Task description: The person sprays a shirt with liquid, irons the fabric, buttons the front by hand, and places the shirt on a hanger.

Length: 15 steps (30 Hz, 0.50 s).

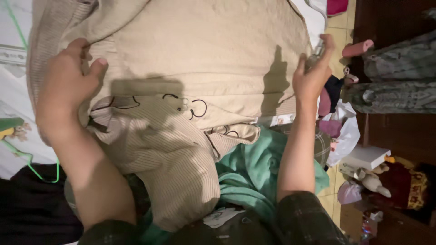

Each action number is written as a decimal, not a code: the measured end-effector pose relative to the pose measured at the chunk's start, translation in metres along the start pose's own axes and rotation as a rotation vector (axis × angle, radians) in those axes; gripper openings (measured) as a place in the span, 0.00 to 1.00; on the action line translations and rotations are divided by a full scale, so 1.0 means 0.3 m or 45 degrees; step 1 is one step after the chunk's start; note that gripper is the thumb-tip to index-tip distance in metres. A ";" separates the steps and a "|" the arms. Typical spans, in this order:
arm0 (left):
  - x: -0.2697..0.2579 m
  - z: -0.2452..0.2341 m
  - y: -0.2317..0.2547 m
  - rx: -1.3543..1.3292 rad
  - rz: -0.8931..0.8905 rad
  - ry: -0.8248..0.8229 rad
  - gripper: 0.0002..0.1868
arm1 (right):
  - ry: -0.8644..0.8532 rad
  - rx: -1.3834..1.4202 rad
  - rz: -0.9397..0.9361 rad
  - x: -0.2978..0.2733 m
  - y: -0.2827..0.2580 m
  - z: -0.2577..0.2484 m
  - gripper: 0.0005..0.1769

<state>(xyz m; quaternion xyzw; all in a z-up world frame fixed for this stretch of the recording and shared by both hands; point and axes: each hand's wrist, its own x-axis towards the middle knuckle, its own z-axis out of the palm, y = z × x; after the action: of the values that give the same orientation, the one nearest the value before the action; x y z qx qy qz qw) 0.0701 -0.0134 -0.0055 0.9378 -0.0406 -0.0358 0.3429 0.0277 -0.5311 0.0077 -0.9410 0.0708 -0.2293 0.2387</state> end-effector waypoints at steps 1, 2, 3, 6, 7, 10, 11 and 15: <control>-0.003 -0.004 -0.013 0.000 -0.107 -0.043 0.24 | 0.049 0.003 0.026 0.007 0.016 0.012 0.34; -0.010 -0.007 -0.026 -0.002 -0.214 -0.086 0.23 | 0.098 0.006 0.051 0.012 0.035 0.024 0.34; -0.011 -0.007 -0.039 -0.005 -0.318 -0.130 0.21 | 0.149 0.008 0.078 0.016 0.057 0.034 0.34; -0.005 0.018 -0.076 0.267 -0.018 -0.140 0.12 | 0.124 -0.144 0.182 0.015 0.157 0.042 0.45; -0.004 0.040 -0.082 0.216 -0.049 -0.150 0.14 | 0.215 -0.125 0.122 0.021 0.202 0.038 0.48; 0.014 0.121 -0.080 0.154 -0.073 -0.150 0.19 | 0.355 -0.078 0.092 0.066 0.308 0.030 0.51; 0.031 0.154 -0.076 0.191 -0.032 -0.137 0.20 | 0.312 -0.079 0.188 0.072 0.318 0.029 0.48; 0.092 0.235 -0.085 0.270 0.032 -0.083 0.27 | 0.188 -0.051 -0.058 0.118 0.189 0.120 0.45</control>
<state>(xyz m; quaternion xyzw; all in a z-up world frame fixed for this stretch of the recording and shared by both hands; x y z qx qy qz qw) 0.0923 -0.0418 -0.0769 0.9666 -0.0672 -0.0575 0.2407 0.0745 -0.5743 -0.0337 -0.9275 0.0712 -0.3020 0.2084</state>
